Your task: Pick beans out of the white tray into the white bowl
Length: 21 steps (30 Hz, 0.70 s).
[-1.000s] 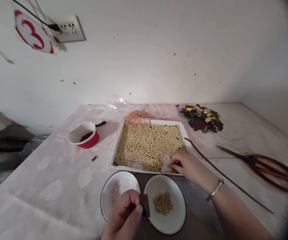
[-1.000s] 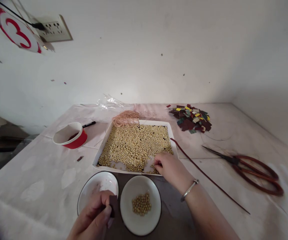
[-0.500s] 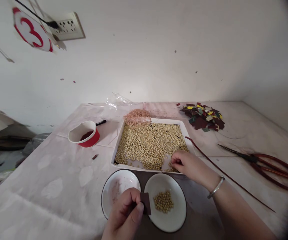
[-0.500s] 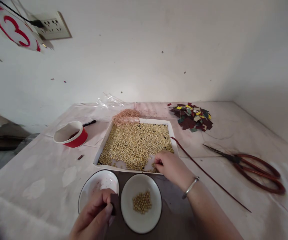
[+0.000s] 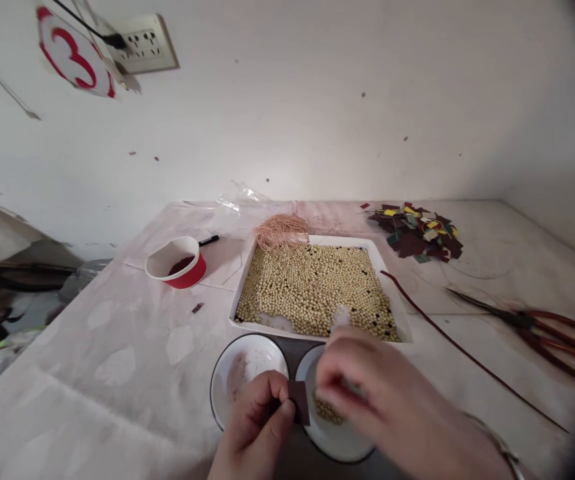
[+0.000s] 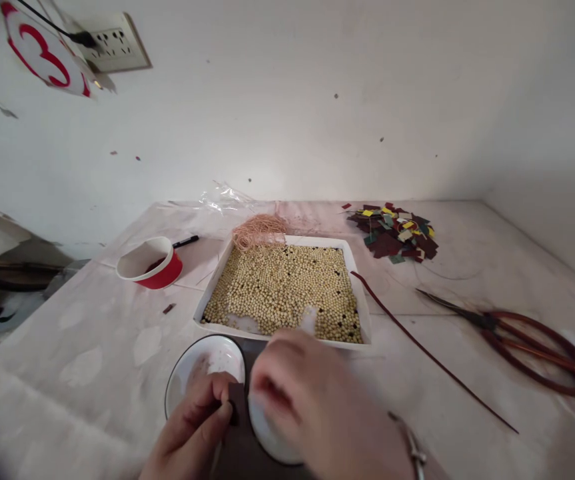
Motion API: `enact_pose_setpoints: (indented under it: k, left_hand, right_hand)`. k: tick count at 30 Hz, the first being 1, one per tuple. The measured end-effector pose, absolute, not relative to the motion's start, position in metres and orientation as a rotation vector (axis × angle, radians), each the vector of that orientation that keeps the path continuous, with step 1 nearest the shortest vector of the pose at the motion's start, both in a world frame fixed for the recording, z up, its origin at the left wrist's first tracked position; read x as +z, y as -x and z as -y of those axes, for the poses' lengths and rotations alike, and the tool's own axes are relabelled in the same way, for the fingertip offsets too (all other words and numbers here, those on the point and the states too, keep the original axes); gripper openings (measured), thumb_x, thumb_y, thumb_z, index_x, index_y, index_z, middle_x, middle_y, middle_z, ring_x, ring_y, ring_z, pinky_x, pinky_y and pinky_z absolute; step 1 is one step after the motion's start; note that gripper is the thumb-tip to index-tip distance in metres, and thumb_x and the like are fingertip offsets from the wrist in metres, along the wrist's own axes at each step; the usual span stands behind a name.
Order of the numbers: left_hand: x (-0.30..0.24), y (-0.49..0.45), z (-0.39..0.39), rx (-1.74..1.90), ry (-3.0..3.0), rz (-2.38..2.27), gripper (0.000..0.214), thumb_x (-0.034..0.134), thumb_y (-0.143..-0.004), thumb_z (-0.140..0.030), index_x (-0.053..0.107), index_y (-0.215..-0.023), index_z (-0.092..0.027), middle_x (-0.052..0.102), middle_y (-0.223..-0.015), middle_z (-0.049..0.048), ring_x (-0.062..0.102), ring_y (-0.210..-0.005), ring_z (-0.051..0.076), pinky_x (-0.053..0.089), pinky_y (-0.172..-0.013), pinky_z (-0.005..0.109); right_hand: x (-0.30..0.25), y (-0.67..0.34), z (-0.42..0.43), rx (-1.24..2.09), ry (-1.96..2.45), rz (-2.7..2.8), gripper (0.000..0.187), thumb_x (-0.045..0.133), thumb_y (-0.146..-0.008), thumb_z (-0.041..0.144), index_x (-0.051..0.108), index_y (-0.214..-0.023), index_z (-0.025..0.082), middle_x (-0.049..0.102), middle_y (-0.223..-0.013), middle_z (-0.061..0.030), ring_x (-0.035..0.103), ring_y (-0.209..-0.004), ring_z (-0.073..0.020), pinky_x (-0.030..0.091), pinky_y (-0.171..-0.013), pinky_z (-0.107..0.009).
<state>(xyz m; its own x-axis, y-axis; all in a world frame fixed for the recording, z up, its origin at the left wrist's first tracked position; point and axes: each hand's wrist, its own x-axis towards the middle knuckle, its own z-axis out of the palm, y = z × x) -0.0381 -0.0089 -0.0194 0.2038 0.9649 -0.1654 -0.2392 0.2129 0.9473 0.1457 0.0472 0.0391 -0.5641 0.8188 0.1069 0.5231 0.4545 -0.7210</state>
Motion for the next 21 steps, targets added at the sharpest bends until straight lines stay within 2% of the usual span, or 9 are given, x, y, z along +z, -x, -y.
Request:
enact_pose_setpoints:
  k: [4, 13, 17, 21]
  left_hand:
    - [-0.019, 0.041, 0.010, 1.003, -0.990, -1.054, 0.024, 0.055, -0.087, -0.040, 0.049, -0.074, -0.020, 0.045, -0.071, -0.0021, 0.038, -0.068, 0.014, 0.033, -0.064, 0.026]
    - [-0.026, 0.041, 0.010, 1.064, -1.038, -1.078, 0.029, 0.056, -0.085, -0.044, 0.050, -0.072, -0.019, 0.040, -0.067, -0.0027, 0.032, -0.064, 0.013, 0.029, -0.060, 0.026]
    - [-0.025, 0.041, 0.010, 1.034, -1.002, -1.092, 0.027, 0.056, -0.085, -0.043, 0.051, -0.073, -0.019, 0.042, -0.069, -0.0024, 0.034, -0.067, 0.014, 0.030, -0.063, 0.026]
    - [-0.024, 0.041, 0.010, 1.046, -0.986, -1.043, 0.031, 0.056, -0.084, -0.047, 0.049, -0.071, -0.019, 0.037, -0.066, -0.0036, 0.030, -0.063, 0.012, 0.028, -0.059, 0.026]
  right_hand:
    - [0.037, -0.121, -0.027, 0.798, 1.010, 2.351, 0.016, 0.068, -0.075, 0.007, 0.058, -0.075, 0.020, 0.061, -0.081, 0.0021, 0.057, -0.075, -0.0144, 0.042, -0.064, -0.025]
    - [0.027, -0.122, -0.036, 0.624, 1.068, 2.348, 0.016, 0.064, -0.078, 0.007, 0.056, -0.074, 0.021, 0.060, -0.080, 0.0000, 0.056, -0.073, -0.0171, 0.042, -0.060, -0.029]
    - [0.027, -0.121, -0.035, 0.664, 1.052, 2.384, 0.014, 0.064, -0.079, 0.009, 0.058, -0.074, 0.021, 0.061, -0.079, 0.0001, 0.057, -0.072, -0.0166, 0.042, -0.058, -0.029]
    - [0.029, -0.125, -0.038, 0.693, 1.091, 2.353, 0.015, 0.063, -0.080, 0.008, 0.057, -0.075, 0.021, 0.059, -0.081, 0.0002, 0.056, -0.075, -0.0163, 0.041, -0.062, -0.029]
